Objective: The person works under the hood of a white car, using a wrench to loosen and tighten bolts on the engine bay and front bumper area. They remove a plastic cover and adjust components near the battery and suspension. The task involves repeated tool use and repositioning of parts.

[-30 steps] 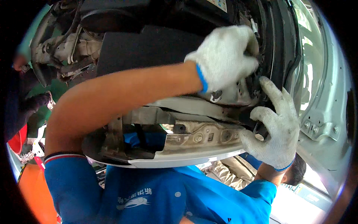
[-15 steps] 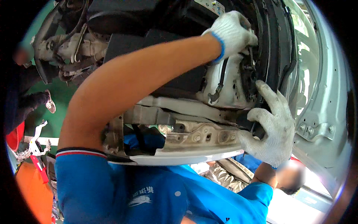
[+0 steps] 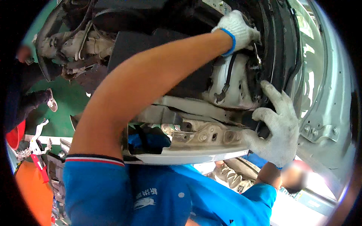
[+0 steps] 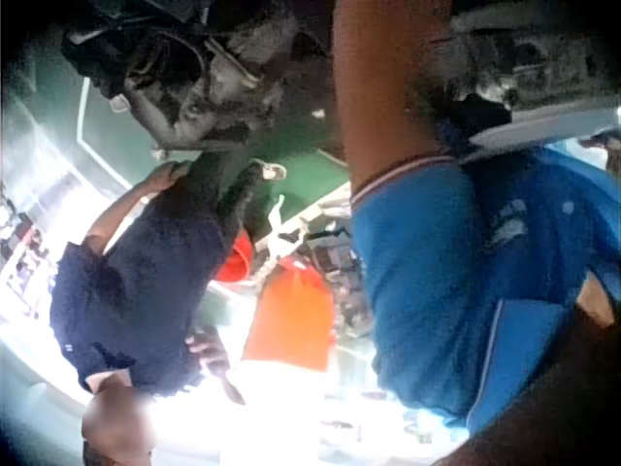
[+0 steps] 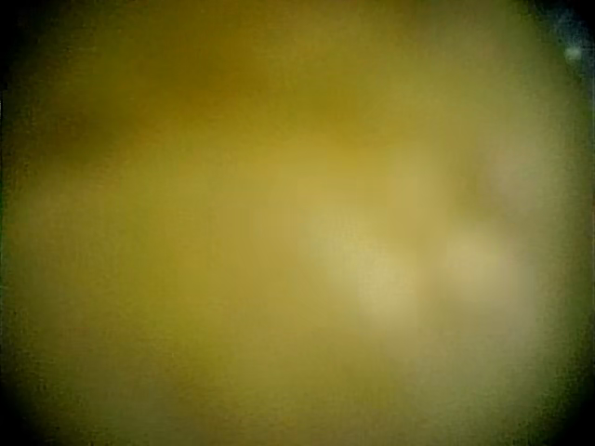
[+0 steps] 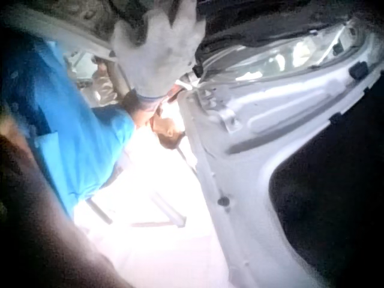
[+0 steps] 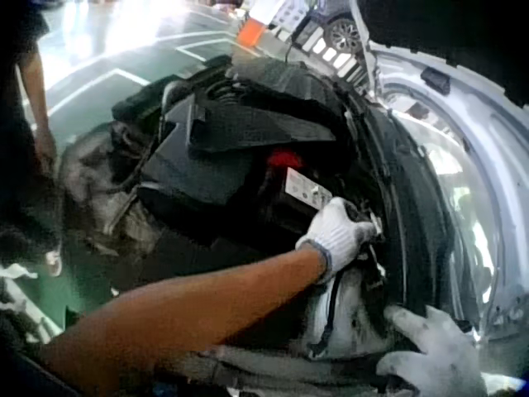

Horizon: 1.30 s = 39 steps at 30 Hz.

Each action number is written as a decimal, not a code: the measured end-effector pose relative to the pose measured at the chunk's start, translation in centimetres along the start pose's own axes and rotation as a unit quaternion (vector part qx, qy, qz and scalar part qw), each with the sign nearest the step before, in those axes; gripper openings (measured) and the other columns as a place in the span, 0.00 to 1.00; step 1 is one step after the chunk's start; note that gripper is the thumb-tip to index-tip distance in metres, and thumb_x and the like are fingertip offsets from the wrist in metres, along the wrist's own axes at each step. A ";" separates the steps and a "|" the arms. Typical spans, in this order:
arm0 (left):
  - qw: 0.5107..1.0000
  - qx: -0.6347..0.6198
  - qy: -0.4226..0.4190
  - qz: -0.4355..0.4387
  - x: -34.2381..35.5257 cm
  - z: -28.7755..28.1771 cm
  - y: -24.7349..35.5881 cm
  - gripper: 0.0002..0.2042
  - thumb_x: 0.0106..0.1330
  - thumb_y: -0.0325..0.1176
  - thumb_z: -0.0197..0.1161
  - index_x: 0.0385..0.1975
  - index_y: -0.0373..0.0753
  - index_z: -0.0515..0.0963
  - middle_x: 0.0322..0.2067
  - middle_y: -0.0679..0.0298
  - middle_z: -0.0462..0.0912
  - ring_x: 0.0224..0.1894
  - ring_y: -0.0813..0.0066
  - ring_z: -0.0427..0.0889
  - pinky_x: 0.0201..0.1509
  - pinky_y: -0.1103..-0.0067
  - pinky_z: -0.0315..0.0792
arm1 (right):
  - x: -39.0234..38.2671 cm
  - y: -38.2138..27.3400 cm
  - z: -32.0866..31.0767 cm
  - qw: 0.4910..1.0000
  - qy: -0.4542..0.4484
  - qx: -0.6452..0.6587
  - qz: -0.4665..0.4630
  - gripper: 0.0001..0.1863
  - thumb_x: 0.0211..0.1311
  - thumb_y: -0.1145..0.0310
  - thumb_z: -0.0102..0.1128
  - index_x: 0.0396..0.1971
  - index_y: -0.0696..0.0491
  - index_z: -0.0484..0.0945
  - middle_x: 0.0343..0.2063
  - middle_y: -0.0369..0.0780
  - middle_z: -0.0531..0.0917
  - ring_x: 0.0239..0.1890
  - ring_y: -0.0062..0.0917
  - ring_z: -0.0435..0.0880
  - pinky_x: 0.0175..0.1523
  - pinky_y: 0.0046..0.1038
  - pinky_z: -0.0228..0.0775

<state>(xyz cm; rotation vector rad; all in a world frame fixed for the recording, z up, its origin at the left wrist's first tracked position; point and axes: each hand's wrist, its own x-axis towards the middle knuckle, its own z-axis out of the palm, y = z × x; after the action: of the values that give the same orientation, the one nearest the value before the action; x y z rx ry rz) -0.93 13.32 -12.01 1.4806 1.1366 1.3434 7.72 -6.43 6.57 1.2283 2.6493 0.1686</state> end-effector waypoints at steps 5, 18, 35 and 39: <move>0.983 -0.184 -0.023 -0.009 -4.2 -2.3 2.9 0.17 0.59 0.37 0.73 0.41 0.30 0.82 0.37 0.49 0.87 0.41 0.63 0.88 0.45 0.70 0.81 | -0.8 0.3 0.3 1.000 0.002 -0.012 0.014 0.21 0.27 0.63 0.78 0.27 0.50 0.80 0.60 0.50 0.80 0.56 0.57 0.79 0.55 0.48 0.77; 0.912 0.336 -0.099 0.211 3.3 2.3 0.2 0.23 0.53 0.41 0.76 0.48 0.37 0.86 0.42 0.50 0.88 0.46 0.55 0.88 0.55 0.68 0.81 | 0.5 -0.5 -0.4 1.000 -0.002 -0.006 0.004 0.22 0.24 0.64 0.77 0.26 0.50 0.79 0.59 0.49 0.80 0.56 0.56 0.80 0.54 0.48 0.77; 0.982 -0.029 -0.050 0.178 -3.0 -3.3 2.6 0.17 0.61 0.33 0.68 0.46 0.31 0.81 0.41 0.49 0.86 0.46 0.58 0.87 0.52 0.67 0.80 | -0.5 -0.2 0.1 0.999 -0.006 -0.012 0.037 0.22 0.22 0.60 0.76 0.24 0.50 0.79 0.58 0.52 0.81 0.56 0.55 0.81 0.57 0.48 0.75; 0.920 -0.337 -0.158 -0.126 -1.3 -4.5 4.6 0.15 0.66 0.31 0.66 0.48 0.30 0.76 0.39 0.49 0.84 0.43 0.61 0.85 0.48 0.68 0.79 | -0.4 -0.1 -0.2 1.000 0.010 0.004 0.007 0.21 0.26 0.63 0.77 0.27 0.50 0.79 0.58 0.49 0.81 0.55 0.56 0.80 0.53 0.47 0.77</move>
<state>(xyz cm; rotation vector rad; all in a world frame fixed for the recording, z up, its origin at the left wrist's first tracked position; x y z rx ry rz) -5.02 10.86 -7.52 0.9535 0.5419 1.1042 7.84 -6.78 6.84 1.2539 2.6610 0.1739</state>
